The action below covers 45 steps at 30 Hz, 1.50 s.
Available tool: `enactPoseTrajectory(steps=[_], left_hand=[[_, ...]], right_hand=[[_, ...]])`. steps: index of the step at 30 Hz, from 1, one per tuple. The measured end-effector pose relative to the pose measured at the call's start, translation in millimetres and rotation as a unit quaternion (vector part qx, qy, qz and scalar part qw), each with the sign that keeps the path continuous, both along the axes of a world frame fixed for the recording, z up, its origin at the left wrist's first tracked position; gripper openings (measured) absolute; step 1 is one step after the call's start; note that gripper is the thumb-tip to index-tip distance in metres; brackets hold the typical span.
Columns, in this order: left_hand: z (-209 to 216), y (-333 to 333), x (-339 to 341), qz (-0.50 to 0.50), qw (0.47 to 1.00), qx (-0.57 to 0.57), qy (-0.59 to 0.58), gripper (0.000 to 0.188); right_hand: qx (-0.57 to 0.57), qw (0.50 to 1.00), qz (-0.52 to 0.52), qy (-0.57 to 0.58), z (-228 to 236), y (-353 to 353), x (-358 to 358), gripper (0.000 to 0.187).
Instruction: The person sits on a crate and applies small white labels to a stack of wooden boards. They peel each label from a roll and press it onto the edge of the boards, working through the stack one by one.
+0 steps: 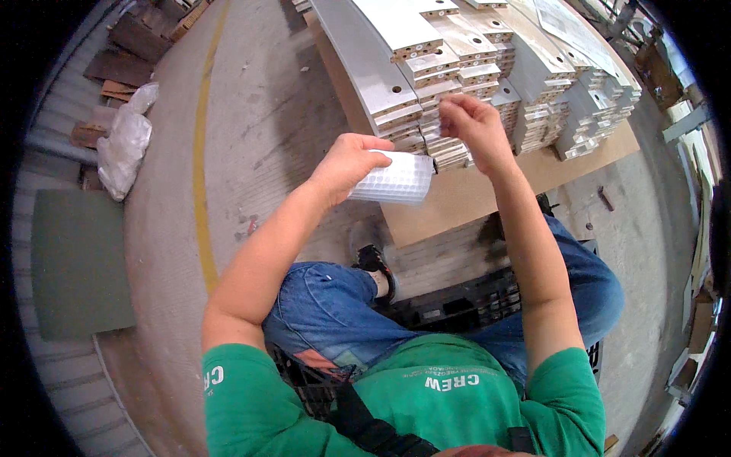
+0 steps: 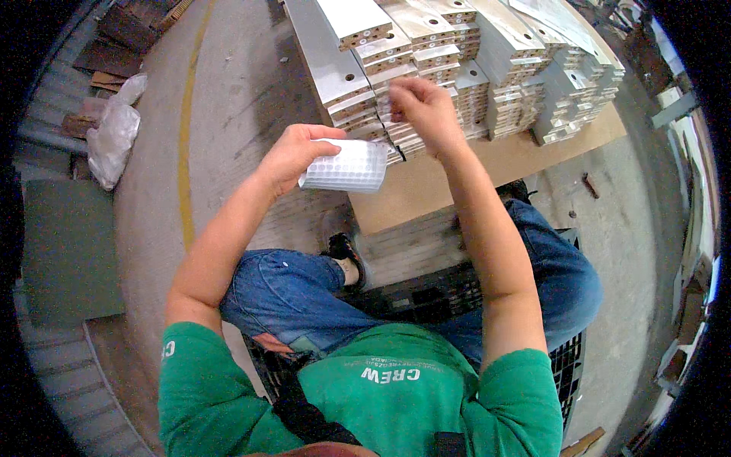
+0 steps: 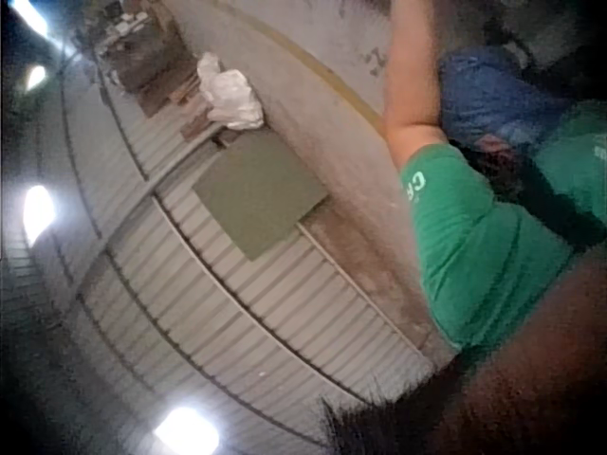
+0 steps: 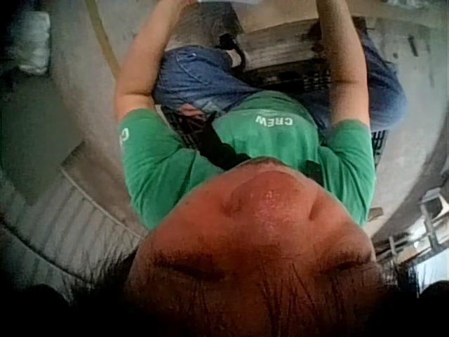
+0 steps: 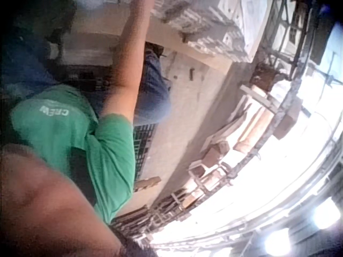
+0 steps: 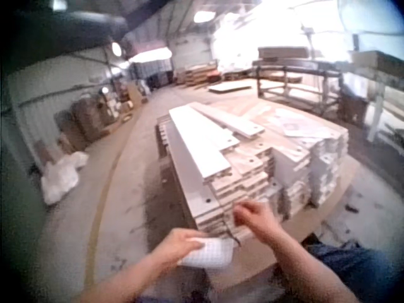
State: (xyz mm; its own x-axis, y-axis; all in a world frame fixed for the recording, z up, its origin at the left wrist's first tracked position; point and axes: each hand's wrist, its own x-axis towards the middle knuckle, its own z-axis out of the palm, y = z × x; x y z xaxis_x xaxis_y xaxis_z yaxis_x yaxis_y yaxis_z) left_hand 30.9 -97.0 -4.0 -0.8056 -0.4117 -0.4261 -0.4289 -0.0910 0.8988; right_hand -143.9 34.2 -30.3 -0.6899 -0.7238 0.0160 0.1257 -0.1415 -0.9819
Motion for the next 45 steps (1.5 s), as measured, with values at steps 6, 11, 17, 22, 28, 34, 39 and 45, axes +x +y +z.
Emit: enactPoseTrajectory(steps=[6,11,17,22,28,34,39,45], left_hand=[[3,1,1,-0.028,0.999,-0.044,-0.015,0.033],[2,-2,3,-0.032,0.999,-0.031,-0.015,0.031],[0,-3,2,-0.045,0.999,-0.024,-0.001,0.029],[4,-1,4,-0.047,0.999,-0.027,0.005,0.029],[8,0,6,-0.051,0.998,-0.027,0.011,0.028],[3,0,2,-0.059,0.998,-0.028,0.002,0.027],[1,-1,1,-0.063,0.998,-0.030,0.001,0.027],[2,1,1,-0.063,0.998,-0.018,-0.001,0.027]], right_hand=[[0.050,0.997,-0.060,-0.008,1,-26,-16,0.014],[0.019,0.994,-0.108,-0.011,-9,-39,-16,0.014],[0.015,0.983,-0.184,-0.008,-16,-47,-10,0.013],[0.099,0.958,-0.233,0.131,-16,-38,-27,0.014],[0.018,0.987,-0.126,0.097,-19,-23,-21,0.018],[0.030,0.953,-0.182,0.240,-36,-27,-21,0.025],[0.026,0.924,-0.244,0.292,-40,-33,-14,0.022],[0.107,0.860,-0.259,0.427,-26,-26,-12,0.024]])
